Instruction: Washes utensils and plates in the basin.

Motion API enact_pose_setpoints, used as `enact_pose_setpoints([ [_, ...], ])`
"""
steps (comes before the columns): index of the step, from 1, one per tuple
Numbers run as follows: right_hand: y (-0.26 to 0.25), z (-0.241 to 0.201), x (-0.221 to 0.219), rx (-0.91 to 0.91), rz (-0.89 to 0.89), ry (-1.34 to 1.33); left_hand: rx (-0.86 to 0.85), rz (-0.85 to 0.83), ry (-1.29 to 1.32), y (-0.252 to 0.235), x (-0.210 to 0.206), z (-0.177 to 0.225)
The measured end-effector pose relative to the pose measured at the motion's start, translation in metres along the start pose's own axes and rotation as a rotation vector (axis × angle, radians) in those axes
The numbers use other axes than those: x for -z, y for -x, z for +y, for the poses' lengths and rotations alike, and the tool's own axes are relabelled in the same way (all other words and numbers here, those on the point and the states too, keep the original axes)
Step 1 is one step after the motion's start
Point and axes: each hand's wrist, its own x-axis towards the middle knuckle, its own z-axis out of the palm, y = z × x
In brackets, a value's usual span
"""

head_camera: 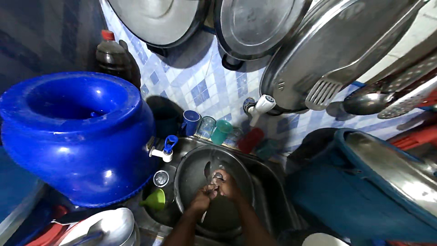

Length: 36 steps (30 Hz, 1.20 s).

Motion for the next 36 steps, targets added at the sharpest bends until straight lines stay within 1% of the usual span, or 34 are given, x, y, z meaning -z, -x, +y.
enact_pose_setpoints([
  [4, -0.004, 0.000, 0.001, -0.025, 0.137, 0.212, 0.135, -0.050, 0.017, 0.000, 0.001, 0.003],
  [6, -0.008, 0.003, 0.001, -0.062, 0.225, 0.211, 0.158, -0.050, -0.015, 0.002, 0.002, 0.007],
  [8, -0.011, 0.017, 0.005, -0.073, 0.374, 0.034, 0.192, 0.023, -0.023, 0.002, 0.001, 0.007],
  [9, -0.010, 0.024, 0.008, -0.092, 0.487, -0.076, 0.213, 0.091, -0.033, 0.002, 0.000, 0.006],
  [10, -0.007, 0.030, 0.009, -0.140, 0.594, -0.104, 0.225, 0.166, -0.056, 0.002, -0.001, 0.005],
  [11, -0.001, 0.037, 0.009, -0.216, 0.643, -0.063, 0.239, 0.218, -0.080, 0.002, 0.000, 0.005],
  [12, 0.003, 0.046, 0.004, -0.282, 0.646, -0.002, 0.251, 0.239, -0.101, 0.002, 0.001, 0.005],
  [13, 0.006, 0.053, -0.006, -0.336, 0.630, 0.017, 0.267, 0.248, -0.119, 0.001, 0.000, 0.004],
  [14, 0.010, 0.053, -0.017, -0.363, 0.594, -0.040, 0.287, 0.245, -0.138, 0.001, 0.000, 0.003],
  [15, 0.012, 0.047, -0.027, -0.354, 0.583, -0.165, 0.308, 0.233, -0.158, -0.001, 0.000, 0.001],
  [16, 0.011, 0.037, -0.035, -0.290, 0.603, -0.321, 0.327, 0.213, -0.197, -0.001, 0.001, 0.001],
  [17, 0.010, 0.024, -0.039, -0.199, 0.583, -0.454, 0.327, 0.204, -0.230, 0.002, 0.002, 0.001],
  [18, 0.011, 0.009, -0.040, -0.122, 0.526, -0.504, 0.313, 0.204, -0.267, 0.004, 0.002, 0.002],
  [19, 0.011, -0.005, -0.037, -0.062, 0.484, -0.454, 0.279, 0.212, -0.304, 0.007, 0.003, 0.004],
  [20, 0.010, -0.014, -0.032, -0.015, 0.445, -0.341, 0.252, 0.214, -0.344, 0.008, 0.004, 0.008],
  [22, -0.002, -0.012, -0.019, 0.067, 0.399, -0.137, 0.184, 0.240, -0.324, 0.005, 0.004, 0.009],
  [24, -0.012, -0.007, -0.006, 0.097, 0.313, -0.074, 0.129, 0.197, -0.246, 0.003, 0.002, 0.008],
  [27, -0.015, -0.006, 0.009, 0.108, 0.118, 0.043, 0.114, 0.082, -0.172, 0.004, -0.002, 0.010],
  [30, -0.005, -0.009, 0.018, 0.080, -0.009, 0.027, 0.099, 0.038, -0.169, 0.004, -0.002, 0.008],
  [33, 0.000, -0.014, 0.023, 0.084, -0.001, 0.091, 0.092, -0.015, -0.185, 0.004, -0.002, 0.009],
  [36, 0.002, -0.018, 0.022, 0.082, 0.066, 0.194, 0.112, -0.116, -0.265, 0.005, -0.001, 0.006],
])
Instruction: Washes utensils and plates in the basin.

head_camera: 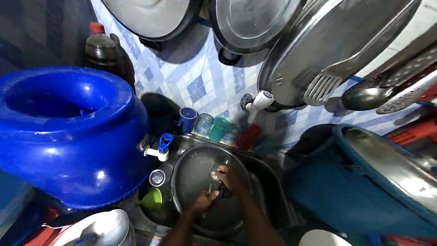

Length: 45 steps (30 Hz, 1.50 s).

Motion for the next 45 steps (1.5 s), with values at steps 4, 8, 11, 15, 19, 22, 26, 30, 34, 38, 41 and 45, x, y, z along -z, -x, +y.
enact_pose_setpoints([
  [4, 0.001, -0.002, 0.002, 0.021, -0.042, 0.027, -0.052, -0.056, -0.004, -0.001, -0.001, -0.007],
  [8, 0.002, -0.012, 0.000, -0.042, -0.038, 0.126, -0.035, -0.067, -0.008, 0.001, 0.000, -0.003],
  [11, 0.003, 0.004, -0.008, -0.025, 0.238, 0.096, 0.024, -0.012, -0.055, -0.003, 0.001, -0.003],
  [15, 0.008, 0.041, -0.014, -0.265, 0.569, 0.022, 0.132, 0.217, -0.013, 0.000, 0.006, -0.004],
  [19, 0.028, 0.040, -0.054, -0.442, 0.366, -0.152, 0.193, 0.272, 0.005, 0.000, 0.009, -0.009],
  [22, 0.033, 0.002, -0.070, -0.337, 0.285, -0.693, 0.146, 0.285, -0.022, 0.003, 0.010, -0.008],
  [26, 0.057, -0.013, -0.045, -0.143, 0.260, -0.388, -0.010, 0.413, 0.269, -0.001, 0.005, -0.006],
  [30, 0.106, 0.022, -0.027, -0.208, 0.246, -0.053, -0.107, 0.328, 0.403, 0.005, 0.005, 0.000],
  [34, 0.167, 0.040, -0.044, -0.226, 0.174, 0.133, -0.085, 0.341, 0.371, -0.004, 0.007, -0.008],
  [38, 0.189, 0.049, -0.055, -0.123, 0.160, 0.226, 0.011, 0.472, 0.094, -0.013, 0.013, -0.023],
  [41, 0.186, 0.050, -0.052, -0.122, 0.107, 0.206, 0.124, 0.456, -0.155, -0.006, 0.010, -0.018],
  [45, 0.184, 0.048, -0.050, -0.114, 0.064, 0.173, 0.204, 0.419, -0.476, -0.019, 0.019, -0.006],
])
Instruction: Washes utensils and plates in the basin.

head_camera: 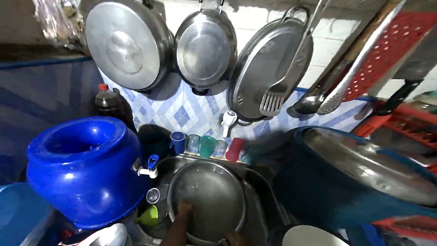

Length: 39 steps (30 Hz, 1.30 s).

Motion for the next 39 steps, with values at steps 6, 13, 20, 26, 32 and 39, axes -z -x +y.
enact_pose_setpoints([
  [6, 0.005, 0.002, -0.002, -0.025, -0.038, -0.009, -0.140, -0.065, -0.187, 0.029, 0.093, 0.072],
  [13, 0.004, -0.004, 0.005, -0.044, -0.104, -0.005, -0.131, -0.178, -0.783, 0.145, 0.177, 0.169],
  [20, 0.005, -0.001, 0.009, 0.017, -0.097, -0.024, -0.015, -0.155, -0.928, 0.204, 0.200, 0.171],
  [26, 0.003, 0.004, 0.003, 0.084, -0.085, 0.014, 0.014, -0.111, -0.999, 0.230, 0.209, 0.150],
  [32, 0.005, 0.008, 0.000, 0.119, -0.037, -0.022, 0.016, -0.154, -0.775, 0.258, 0.229, 0.070],
  [39, -0.004, 0.016, -0.004, 0.134, -0.090, -0.004, 0.108, -0.022, -0.050, 0.272, 0.239, -0.098],
])
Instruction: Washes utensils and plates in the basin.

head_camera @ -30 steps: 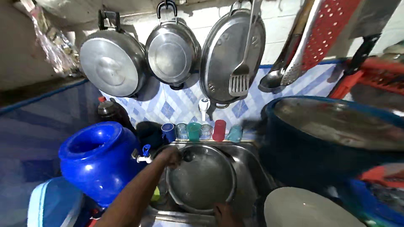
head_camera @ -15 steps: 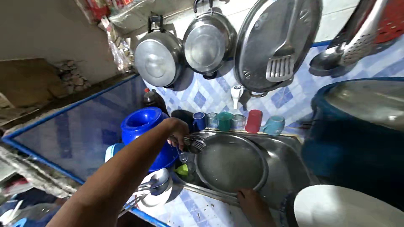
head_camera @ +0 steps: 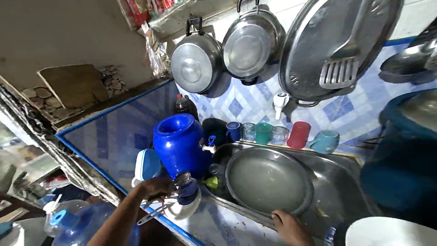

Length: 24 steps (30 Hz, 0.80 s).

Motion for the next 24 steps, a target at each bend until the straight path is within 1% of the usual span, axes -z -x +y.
enact_pose_setpoints([
  [2, 0.001, 0.000, -0.002, 0.017, 0.017, -0.001, 0.010, 0.070, 0.239, -0.001, -0.019, -0.023],
  [4, 0.002, 0.000, -0.001, 0.027, 0.027, 0.013, 0.020, 0.135, 0.315, -0.006, -0.038, -0.030],
  [6, 0.000, 0.000, -0.002, 0.034, 0.022, 0.031, 0.055, 0.212, 0.210, -0.009, -0.052, -0.027],
  [8, 0.000, 0.000, -0.003, 0.044, 0.032, 0.057, 0.068, 0.286, 0.029, -0.014, -0.060, -0.024],
  [10, 0.001, -0.001, -0.004, 0.048, 0.047, 0.076, 0.018, 0.359, -0.158, -0.018, -0.064, -0.023],
  [13, 0.003, -0.001, -0.004, 0.032, 0.052, 0.090, -0.064, 0.443, -0.298, -0.022, -0.072, -0.025],
  [16, 0.005, -0.003, -0.004, 0.019, 0.058, 0.113, -0.074, 0.468, -0.364, -0.021, -0.078, -0.026],
  [22, 0.007, -0.006, -0.004, 0.017, 0.048, 0.140, -0.047, 0.494, -0.366, -0.022, -0.078, -0.034],
  [24, 0.008, -0.008, -0.002, 0.018, 0.041, 0.108, -0.032, 0.518, -0.341, -0.017, -0.078, -0.033],
])
